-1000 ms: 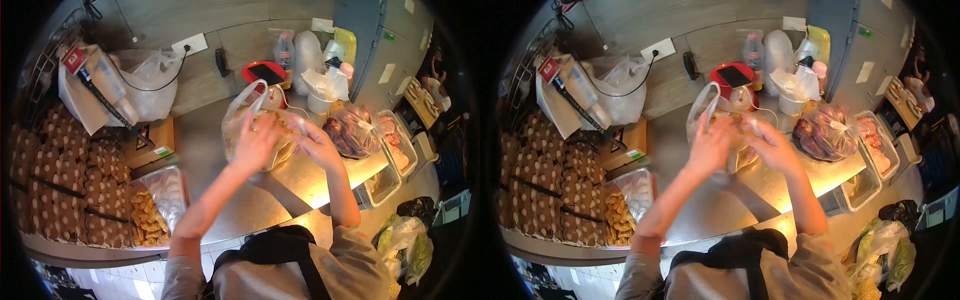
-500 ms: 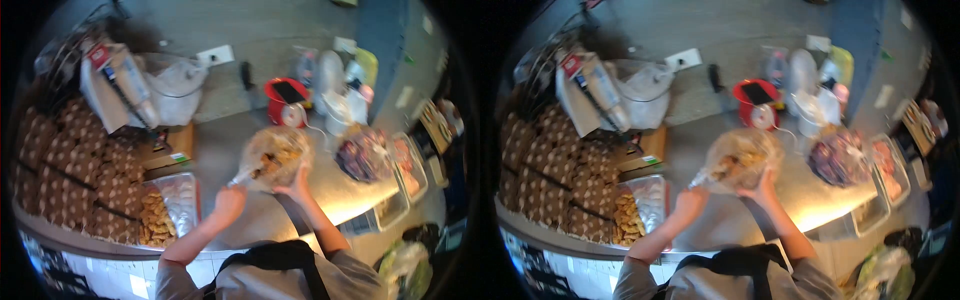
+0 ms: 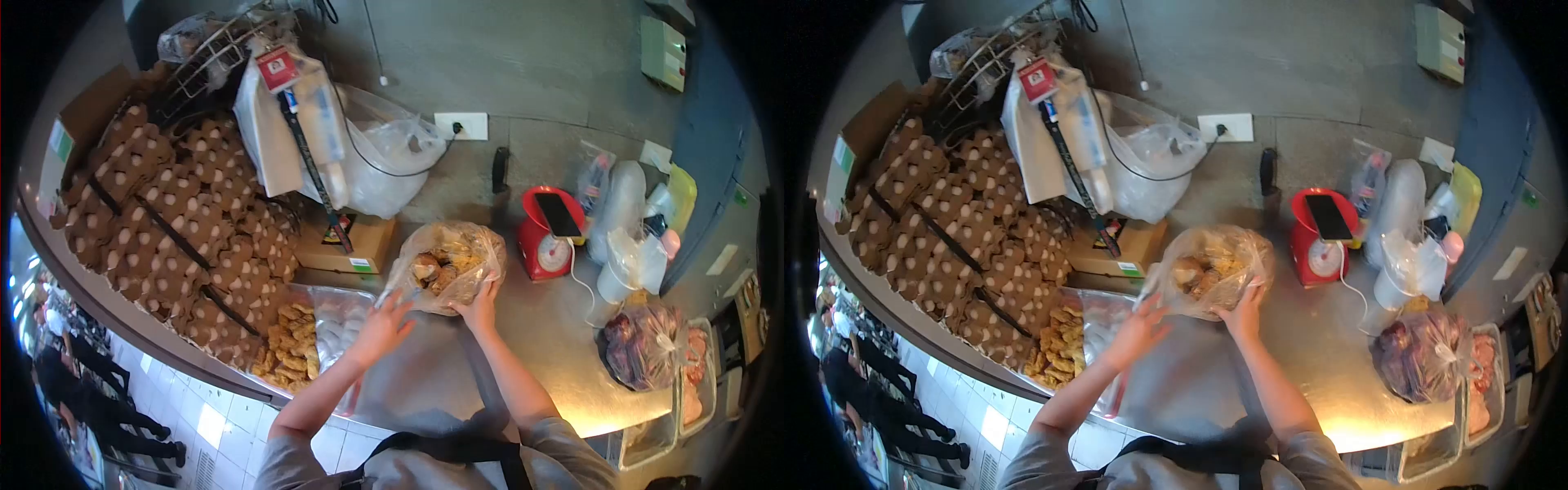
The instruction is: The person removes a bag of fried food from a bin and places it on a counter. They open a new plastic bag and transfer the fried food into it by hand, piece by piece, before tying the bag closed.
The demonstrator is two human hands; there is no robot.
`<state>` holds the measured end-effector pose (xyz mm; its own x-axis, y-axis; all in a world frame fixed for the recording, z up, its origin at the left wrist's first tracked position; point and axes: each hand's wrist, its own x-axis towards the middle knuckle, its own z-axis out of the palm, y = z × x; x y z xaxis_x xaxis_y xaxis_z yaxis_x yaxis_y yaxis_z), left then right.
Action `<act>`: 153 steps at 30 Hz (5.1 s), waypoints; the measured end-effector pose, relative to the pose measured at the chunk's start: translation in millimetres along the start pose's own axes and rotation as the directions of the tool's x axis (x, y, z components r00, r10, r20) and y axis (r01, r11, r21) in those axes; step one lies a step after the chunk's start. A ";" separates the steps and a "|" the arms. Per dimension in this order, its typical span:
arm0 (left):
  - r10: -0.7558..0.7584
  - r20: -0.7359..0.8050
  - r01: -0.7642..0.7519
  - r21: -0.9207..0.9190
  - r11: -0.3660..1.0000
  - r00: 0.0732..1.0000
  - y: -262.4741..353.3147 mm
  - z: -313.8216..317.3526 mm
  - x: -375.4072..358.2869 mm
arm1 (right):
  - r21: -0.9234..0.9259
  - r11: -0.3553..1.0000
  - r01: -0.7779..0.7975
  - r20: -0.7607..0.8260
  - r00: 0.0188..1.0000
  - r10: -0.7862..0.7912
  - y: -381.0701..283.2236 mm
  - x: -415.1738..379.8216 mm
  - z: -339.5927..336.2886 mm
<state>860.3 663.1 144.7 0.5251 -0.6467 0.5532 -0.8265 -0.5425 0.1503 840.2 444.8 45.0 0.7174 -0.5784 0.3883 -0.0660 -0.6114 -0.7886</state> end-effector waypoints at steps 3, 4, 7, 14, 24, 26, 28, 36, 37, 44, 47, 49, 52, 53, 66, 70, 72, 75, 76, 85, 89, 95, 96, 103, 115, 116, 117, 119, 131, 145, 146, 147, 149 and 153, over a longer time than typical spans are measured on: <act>-0.102 -0.009 0.099 -0.190 0.977 0.995 12.9 -32.7 14.5 | -0.006 1.000 0.012 0.026 1.000 -0.012 1.0 16.6 2.7; -0.104 -0.010 0.100 -0.181 0.978 0.995 6.3 -35.9 21.0 | -0.019 0.998 0.052 0.016 0.999 -0.052 6.2 18.9 4.4; -0.119 -0.288 0.084 -0.131 0.988 0.950 -32.8 -40.5 70.9 | -0.033 0.998 0.052 0.042 0.998 -0.050 9.8 15.1 0.7; -0.263 -0.672 0.397 0.050 0.916 0.692 -166.4 10.5 174.8 | -0.109 0.984 0.142 0.077 0.988 -0.134 -27.3 -41.2 -60.0; -0.357 -0.640 0.488 0.032 0.872 0.680 -184.9 -1.7 149.6 | -0.069 0.982 -0.176 -0.210 0.965 0.158 22.4 -129.0 -163.5; -0.428 -0.582 0.427 -0.149 0.892 0.691 -184.1 -21.4 142.6 | -0.068 0.976 -0.205 -0.230 0.956 0.184 22.2 -134.3 -160.0; -0.403 -0.634 0.371 -0.191 0.909 0.660 -179.1 -34.6 139.8 | -0.063 0.969 -0.237 -0.256 0.943 0.214 13.4 -136.2 -155.6; -0.251 -0.511 0.280 -0.021 0.960 0.822 -129.5 -95.3 132.4 | -0.002 0.997 0.079 0.122 0.989 -0.078 -57.5 -127.1 -124.0; -0.255 -0.509 0.287 -0.015 0.958 0.822 -121.1 -101.5 129.6 | 0.002 0.997 0.079 0.131 0.988 -0.078 -63.5 -129.0 -120.0; 0.171 -0.309 -0.115 0.191 0.975 0.935 -48.2 -63.3 72.8 | 0.260 0.951 0.168 0.307 0.919 -0.246 -93.4 -117.8 -98.2; 0.061 -0.145 -0.060 0.016 0.998 0.988 23.2 -37.2 17.0 | 0.587 0.806 0.077 0.259 0.926 -0.277 -93.9 -83.7 -83.0; 0.098 -0.175 -0.133 -0.197 0.971 0.980 68.6 -26.7 -11.3 | 0.716 0.399 -0.573 0.642 0.765 -0.054 -94.7 -55.5 -76.9; 0.007 0.137 0.017 -0.168 0.986 0.990 114.1 -12.9 -48.0 | 0.635 0.265 -0.726 0.772 0.607 -0.187 -115.8 -32.8 -77.0; 0.004 0.140 0.020 -0.172 0.985 0.990 118.3 -9.3 -56.4 | 0.632 0.265 -0.728 0.774 0.606 -0.183 -116.4 -30.5 -72.6; -0.121 0.589 0.501 -0.541 0.675 0.799 -4.8 -72.2 37.1 | 0.555 0.832 -0.014 0.474 0.827 -0.303 -91.9 1.9 -131.9; -0.042 0.604 0.594 -0.765 0.248 0.796 0.6 -28.3 30.0 | -0.408 0.803 0.434 -0.203 0.814 -0.543 -102.6 -11.0 -153.2; -0.223 0.453 0.490 -0.859 0.149 0.863 21.4 -5.9 18.1 | -0.267 0.869 0.418 -0.266 0.834 -0.483 -100.0 -52.3 -148.5; -0.144 0.414 0.431 -0.896 0.111 0.899 57.5 15.9 -5.3 | 0.346 0.925 -0.155 0.349 0.937 0.026 -89.9 -111.9 -122.2; -0.125 0.496 0.508 -0.856 0.093 0.859 74.2 15.3 -12.0 | 0.462 0.842 -0.278 0.447 0.893 0.049 -81.4 -120.7 -108.7; -0.184 0.708 0.273 -0.480 -0.834 0.682 9.3 20.3 -81.4 | 0.830 -0.242 -0.503 0.558 0.748 0.360 -63.8 -95.8 -170.4; -0.446 0.531 0.009 -0.650 -0.760 0.721 -33.3 -21.5 -90.8 | 0.868 0.042 -0.495 0.469 0.844 0.261 -23.8 -87.4 -200.8; -0.654 -0.052 0.501 -0.598 0.626 0.755 0.9 -21.7 -64.1 | 0.778 0.530 -0.339 0.173 0.925 0.338 -59.9 -67.4 -219.1; -0.458 -0.114 0.307 -0.599 0.739 0.881 16.0 -22.7 -53.8 | 0.708 0.659 -0.253 0.149 0.966 0.211 -66.2 -65.7 -214.1; -0.031 0.321 0.103 -0.209 0.973 0.947 59.4 18.4 -2.3 | -0.003 0.968 0.252 0.231 0.942 -0.244 -118.9 -65.3 -194.7; -0.149 0.166 0.182 -0.202 0.962 0.975 3.9 19.9 -75.6 | 0.544 0.747 -0.382 0.294 0.921 0.256 57.1 -86.3 -204.0; -0.234 0.132 0.261 -0.246 0.933 0.963 -14.8 29.5 -81.3 | 0.626 0.650 -0.430 0.417 0.890 0.187 43.9 -86.6 -217.3; -0.239 0.134 0.266 -0.243 0.933 0.962 -36.4 38.2 -89.7 | 0.685 0.540 -0.489 0.523 0.846 0.104 32.8 -88.4 -228.8; -0.621 0.203 0.626 -0.498 0.600 0.757 -65.8 50.3 -101.9 | 0.716 0.423 -0.555 0.611 0.792 0.005 24.7 -81.6 -242.7; -0.253 0.582 0.595 -0.528 0.606 0.773 -1.3 -15.7 -96.0 | -0.772 0.636 0.002 0.050 0.997 0.057 34.3 -47.2 -202.0; -0.251 0.419 0.385 -0.272 0.882 0.872 62.5 -70.9 -69.4 | -0.242 0.831 0.500 0.628 0.734 -0.258 -38.3 -82.2 -162.7; -0.293 0.381 0.372 -0.154 0.915 0.877 68.3 -80.0 -65.2 | -0.246 0.831 0.499 0.626 0.736 -0.257 -26.5 -83.7 -154.0; -0.330 0.330 0.360 -0.032 0.932 0.884 71.7 -86.1 -60.9 | -0.255 0.816 0.518 0.583 0.756 -0.298 -23.0 -81.1 -145.8; -0.267 0.248 0.261 0.057 0.964 0.931 75.1 -93.1 -55.4 | -0.258 0.802 0.539 0.541 0.768 -0.342 -20.8 -81.9 -133.0; -0.380 0.350 0.477 -0.252 0.842 0.856 73.8 -74.8 -43.7 | -0.166 0.823 0.544 0.424 0.793 -0.438 -25.5 -82.4 -97.7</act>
<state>761.2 691.5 193.0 0.8345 -0.5356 0.1294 -0.4968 -0.6299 0.5970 715.0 455.2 79.7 0.8914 0.0383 0.4516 0.2207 -0.9069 -0.3588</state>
